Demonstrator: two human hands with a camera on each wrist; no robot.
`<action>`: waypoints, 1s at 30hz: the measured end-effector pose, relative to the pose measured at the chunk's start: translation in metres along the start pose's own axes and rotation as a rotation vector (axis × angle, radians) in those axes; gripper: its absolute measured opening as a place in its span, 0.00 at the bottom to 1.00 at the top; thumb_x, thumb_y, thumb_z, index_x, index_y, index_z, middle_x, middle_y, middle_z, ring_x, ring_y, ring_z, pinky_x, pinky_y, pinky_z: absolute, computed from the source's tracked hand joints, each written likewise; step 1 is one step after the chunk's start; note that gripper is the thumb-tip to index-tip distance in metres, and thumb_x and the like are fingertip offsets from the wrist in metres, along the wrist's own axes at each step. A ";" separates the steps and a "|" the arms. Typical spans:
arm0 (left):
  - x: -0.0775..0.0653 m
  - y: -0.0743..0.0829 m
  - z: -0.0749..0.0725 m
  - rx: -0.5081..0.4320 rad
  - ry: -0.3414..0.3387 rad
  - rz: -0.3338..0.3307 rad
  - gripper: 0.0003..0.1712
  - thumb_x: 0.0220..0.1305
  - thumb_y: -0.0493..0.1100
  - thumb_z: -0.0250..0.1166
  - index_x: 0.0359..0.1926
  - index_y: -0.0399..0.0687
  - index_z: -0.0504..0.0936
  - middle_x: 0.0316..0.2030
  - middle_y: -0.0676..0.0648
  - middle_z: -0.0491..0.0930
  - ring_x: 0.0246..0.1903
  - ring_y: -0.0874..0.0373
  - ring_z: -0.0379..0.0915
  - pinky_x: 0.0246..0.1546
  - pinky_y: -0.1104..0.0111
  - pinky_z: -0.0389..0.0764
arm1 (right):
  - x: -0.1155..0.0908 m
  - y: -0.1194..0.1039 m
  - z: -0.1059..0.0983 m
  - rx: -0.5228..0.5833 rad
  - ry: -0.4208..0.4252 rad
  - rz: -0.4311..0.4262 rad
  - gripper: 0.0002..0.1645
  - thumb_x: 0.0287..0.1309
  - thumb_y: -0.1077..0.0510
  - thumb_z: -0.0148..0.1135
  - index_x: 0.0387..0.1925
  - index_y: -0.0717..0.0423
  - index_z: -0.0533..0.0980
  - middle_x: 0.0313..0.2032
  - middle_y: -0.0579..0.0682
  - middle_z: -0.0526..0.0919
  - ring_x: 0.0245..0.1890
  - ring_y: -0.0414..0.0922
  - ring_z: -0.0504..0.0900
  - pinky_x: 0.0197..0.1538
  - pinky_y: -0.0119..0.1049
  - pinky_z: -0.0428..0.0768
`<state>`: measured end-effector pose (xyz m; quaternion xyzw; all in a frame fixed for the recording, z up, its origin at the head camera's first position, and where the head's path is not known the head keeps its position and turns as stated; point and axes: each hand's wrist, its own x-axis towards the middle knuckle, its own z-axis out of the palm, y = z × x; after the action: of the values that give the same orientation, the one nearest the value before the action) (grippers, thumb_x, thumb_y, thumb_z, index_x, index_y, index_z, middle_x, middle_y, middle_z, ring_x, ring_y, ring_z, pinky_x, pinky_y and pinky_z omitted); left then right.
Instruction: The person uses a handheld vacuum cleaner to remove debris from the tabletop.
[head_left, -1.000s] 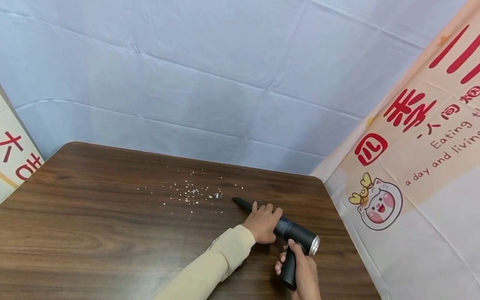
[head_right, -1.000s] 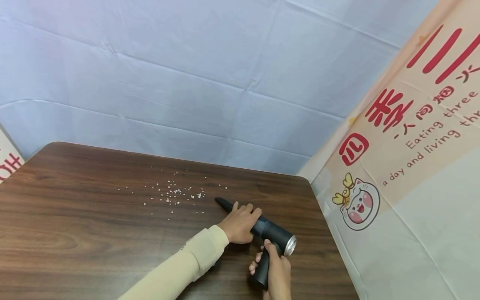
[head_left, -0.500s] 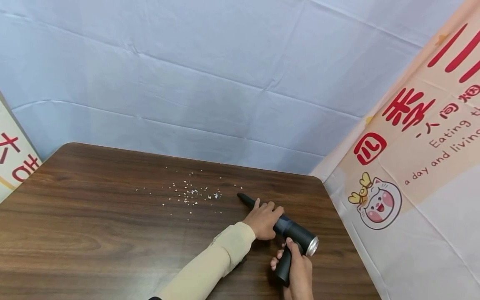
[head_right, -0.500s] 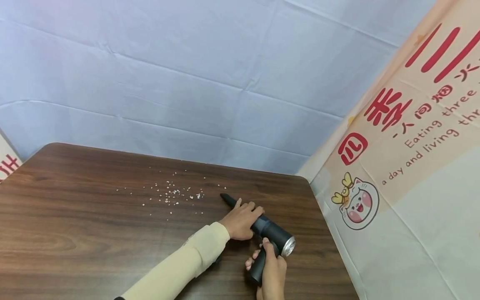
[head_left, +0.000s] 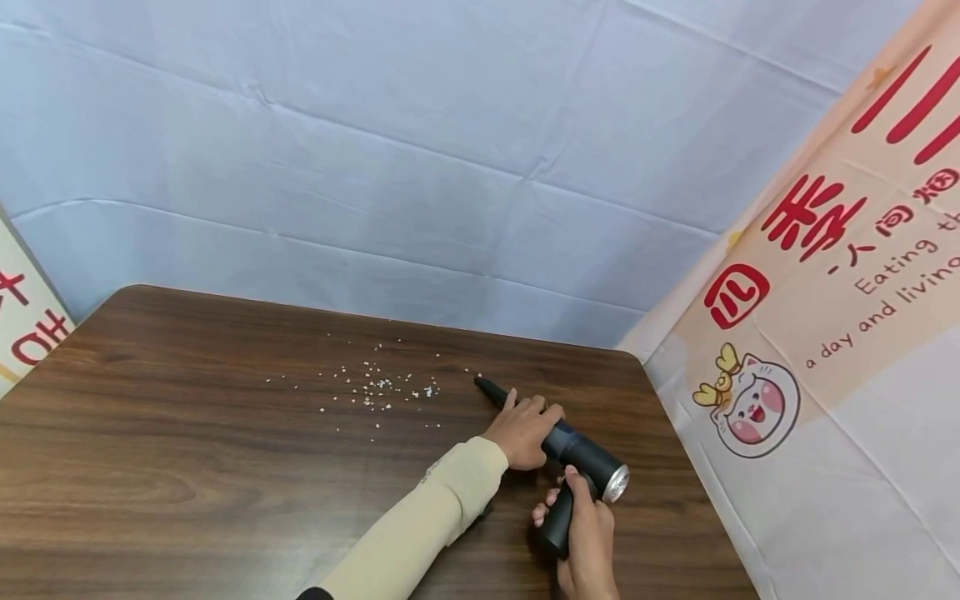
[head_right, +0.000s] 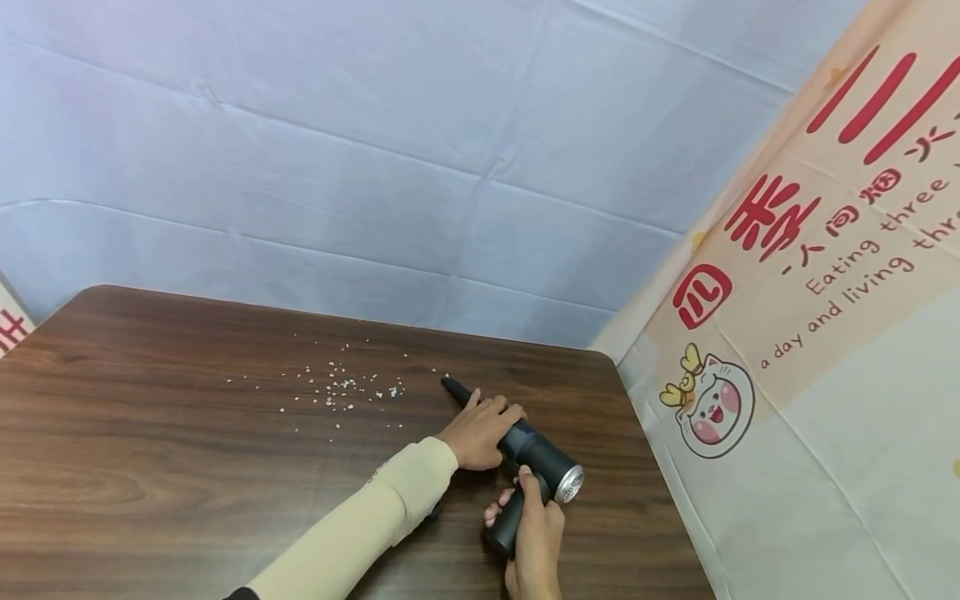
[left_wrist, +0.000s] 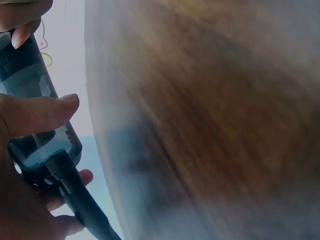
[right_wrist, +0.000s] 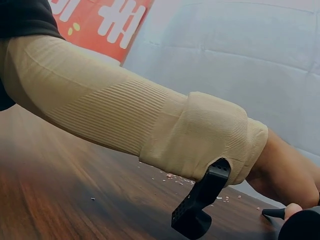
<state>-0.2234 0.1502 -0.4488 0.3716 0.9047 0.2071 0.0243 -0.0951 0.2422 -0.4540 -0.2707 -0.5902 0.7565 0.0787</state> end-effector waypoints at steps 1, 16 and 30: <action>0.001 -0.001 0.000 -0.002 -0.001 -0.002 0.35 0.63 0.41 0.71 0.69 0.59 0.70 0.64 0.47 0.71 0.65 0.52 0.69 0.75 0.47 0.50 | 0.001 0.000 0.000 0.003 -0.004 -0.002 0.28 0.74 0.44 0.55 0.55 0.66 0.65 0.24 0.48 0.75 0.19 0.43 0.78 0.28 0.37 0.82; 0.002 -0.007 -0.001 -0.003 0.009 -0.030 0.34 0.62 0.40 0.72 0.68 0.59 0.71 0.62 0.48 0.72 0.63 0.52 0.70 0.75 0.46 0.49 | 0.008 -0.001 0.003 0.034 -0.042 -0.008 0.26 0.75 0.46 0.54 0.53 0.68 0.65 0.25 0.49 0.73 0.20 0.42 0.76 0.27 0.35 0.81; 0.000 -0.019 -0.005 -0.013 0.012 -0.035 0.34 0.62 0.39 0.71 0.68 0.57 0.72 0.63 0.46 0.72 0.65 0.50 0.68 0.75 0.46 0.48 | 0.013 0.005 0.016 0.059 -0.046 -0.009 0.24 0.75 0.48 0.53 0.51 0.68 0.66 0.23 0.48 0.73 0.18 0.42 0.76 0.26 0.35 0.80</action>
<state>-0.2369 0.1364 -0.4519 0.3541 0.9099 0.2145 0.0250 -0.1131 0.2330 -0.4600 -0.2482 -0.5703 0.7793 0.0764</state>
